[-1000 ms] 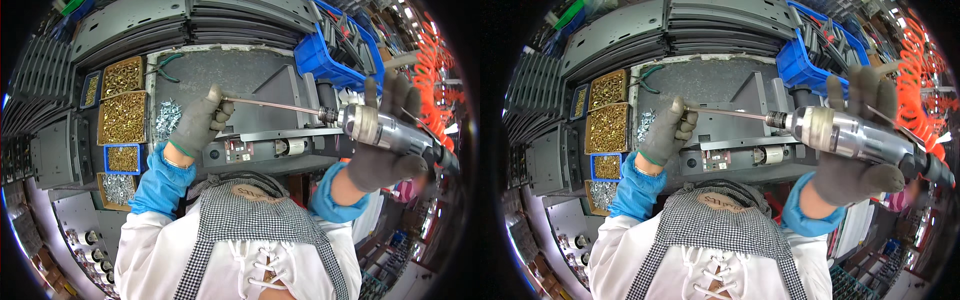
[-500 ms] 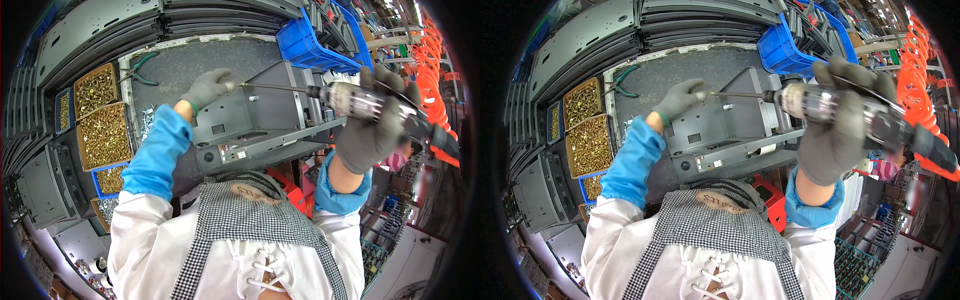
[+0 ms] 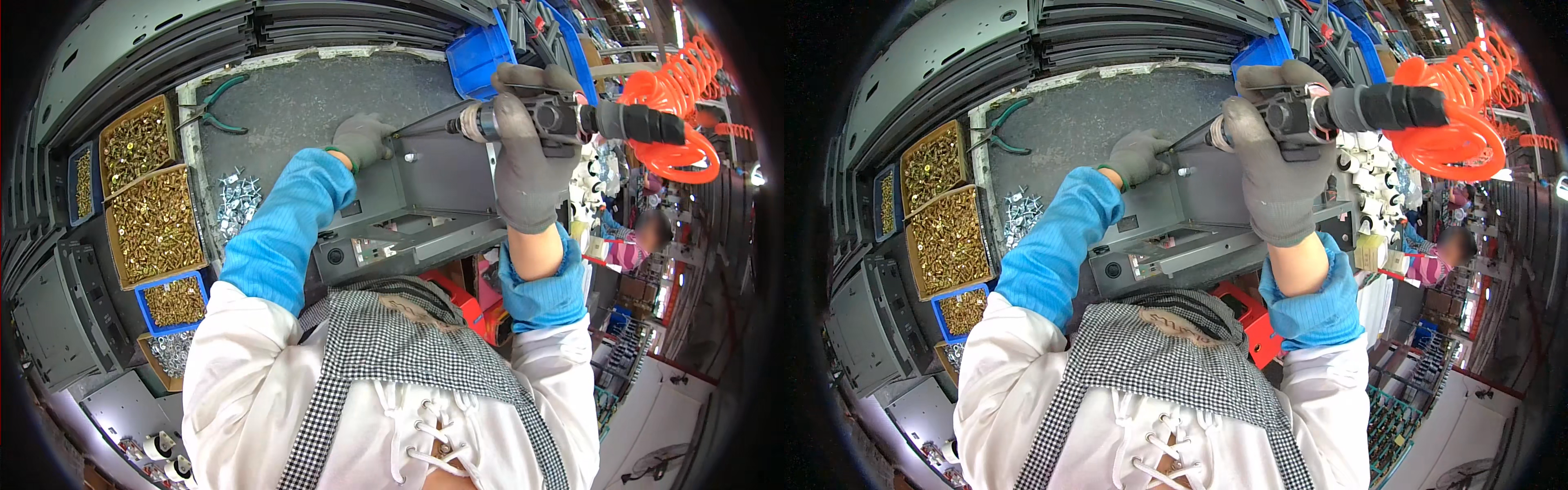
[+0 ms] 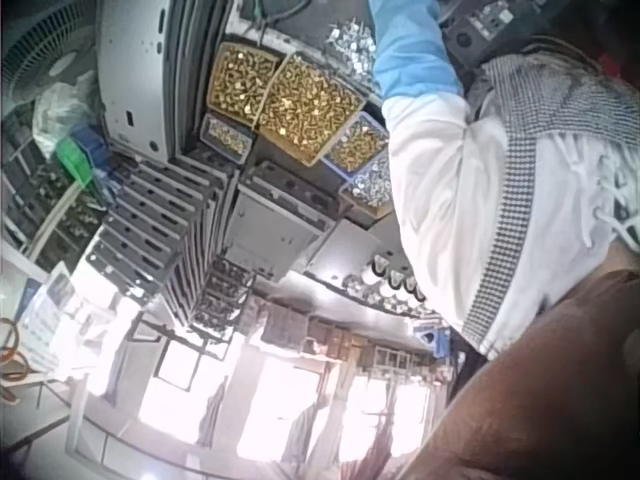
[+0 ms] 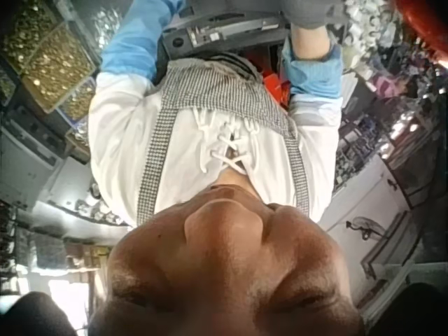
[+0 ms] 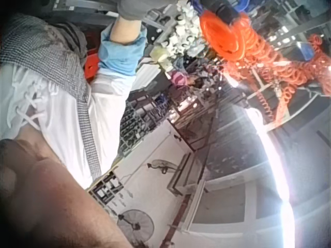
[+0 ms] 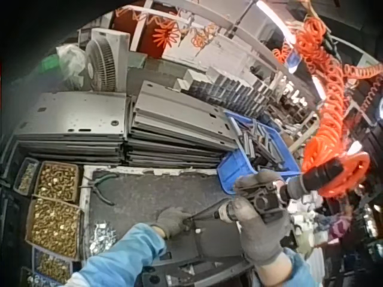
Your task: The recorder assembles a metal electronic component housing using an electric screwdriver, picking up parts, aligning them, and driving screws.
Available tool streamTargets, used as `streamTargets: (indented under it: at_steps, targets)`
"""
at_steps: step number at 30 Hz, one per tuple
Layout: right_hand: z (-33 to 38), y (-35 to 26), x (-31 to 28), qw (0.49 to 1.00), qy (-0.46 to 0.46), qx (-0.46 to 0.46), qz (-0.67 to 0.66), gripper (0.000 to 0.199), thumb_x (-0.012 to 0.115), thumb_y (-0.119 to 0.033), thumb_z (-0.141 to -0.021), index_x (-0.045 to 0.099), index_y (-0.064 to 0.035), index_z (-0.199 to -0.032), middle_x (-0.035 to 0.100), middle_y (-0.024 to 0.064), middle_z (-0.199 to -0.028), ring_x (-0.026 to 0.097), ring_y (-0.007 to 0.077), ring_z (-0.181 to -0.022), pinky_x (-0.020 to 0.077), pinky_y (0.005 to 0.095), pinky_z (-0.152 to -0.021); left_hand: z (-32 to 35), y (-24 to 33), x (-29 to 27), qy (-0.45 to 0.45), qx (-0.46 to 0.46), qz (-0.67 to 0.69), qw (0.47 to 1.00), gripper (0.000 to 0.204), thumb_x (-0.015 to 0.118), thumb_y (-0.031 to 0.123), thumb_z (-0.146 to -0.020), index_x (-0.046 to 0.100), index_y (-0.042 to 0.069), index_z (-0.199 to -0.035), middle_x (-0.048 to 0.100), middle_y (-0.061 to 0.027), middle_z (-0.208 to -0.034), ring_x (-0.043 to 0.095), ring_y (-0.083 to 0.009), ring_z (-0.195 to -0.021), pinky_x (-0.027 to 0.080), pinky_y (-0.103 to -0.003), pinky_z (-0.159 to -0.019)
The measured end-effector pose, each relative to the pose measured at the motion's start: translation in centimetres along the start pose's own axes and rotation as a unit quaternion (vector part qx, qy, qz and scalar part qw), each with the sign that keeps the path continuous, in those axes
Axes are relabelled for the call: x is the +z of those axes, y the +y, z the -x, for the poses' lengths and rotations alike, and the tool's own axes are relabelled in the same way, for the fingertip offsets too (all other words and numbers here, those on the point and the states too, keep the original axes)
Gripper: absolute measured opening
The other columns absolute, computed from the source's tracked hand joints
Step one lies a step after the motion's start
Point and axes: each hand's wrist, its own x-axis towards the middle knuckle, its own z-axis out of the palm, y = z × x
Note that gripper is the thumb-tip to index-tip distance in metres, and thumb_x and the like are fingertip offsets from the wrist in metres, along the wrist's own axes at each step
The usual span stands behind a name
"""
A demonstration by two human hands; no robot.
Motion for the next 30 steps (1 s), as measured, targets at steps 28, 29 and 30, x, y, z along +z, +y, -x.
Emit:
streamTargets:
  at_steps: [28,29,30]
  targets:
    - [0.6,0.4,-0.6,0.999,0.007,0.033,0.002,0.052,0.068,-0.003,-0.088,0.044,-0.0006,-0.134,0.063,0.0159,-0.121,0.062,0.0254,-0.113,0.0479,0.0407,-0.100,0.7,0.4,0.3,0.042,0.019,-0.001,0.999,0.047,0.077,0.035,-0.078,0.068,0.023,-0.122,0.063,-0.0076,-0.119,0.057,-0.0304,-0.116,0.047,-0.042,-0.096]
    - [0.7,0.2,-1.0,1.000,-0.001,0.025,0.003,0.050,0.065,-0.003,-0.089,0.044,-0.0007,-0.134,0.062,0.0161,-0.122,0.061,0.0264,-0.114,0.0473,0.0432,-0.102,0.9,0.3,0.5,0.083,0.010,0.025,0.996,0.049,0.077,0.036,-0.078,0.067,0.021,-0.124,0.063,-0.0081,-0.120,0.057,-0.0306,-0.117,0.047,-0.041,-0.097]
    - [0.6,-0.1,-1.2,1.000,-0.001,0.024,0.002,0.050,0.065,-0.003,-0.089,0.044,-0.0007,-0.134,0.062,0.0161,-0.122,0.061,0.0264,-0.114,0.0473,0.0432,-0.102,1.1,0.2,0.7,0.125,0.002,0.050,0.991,0.051,0.076,0.036,-0.079,0.066,0.020,-0.126,0.062,-0.0085,-0.122,0.056,-0.0309,-0.118,0.047,-0.041,-0.098]
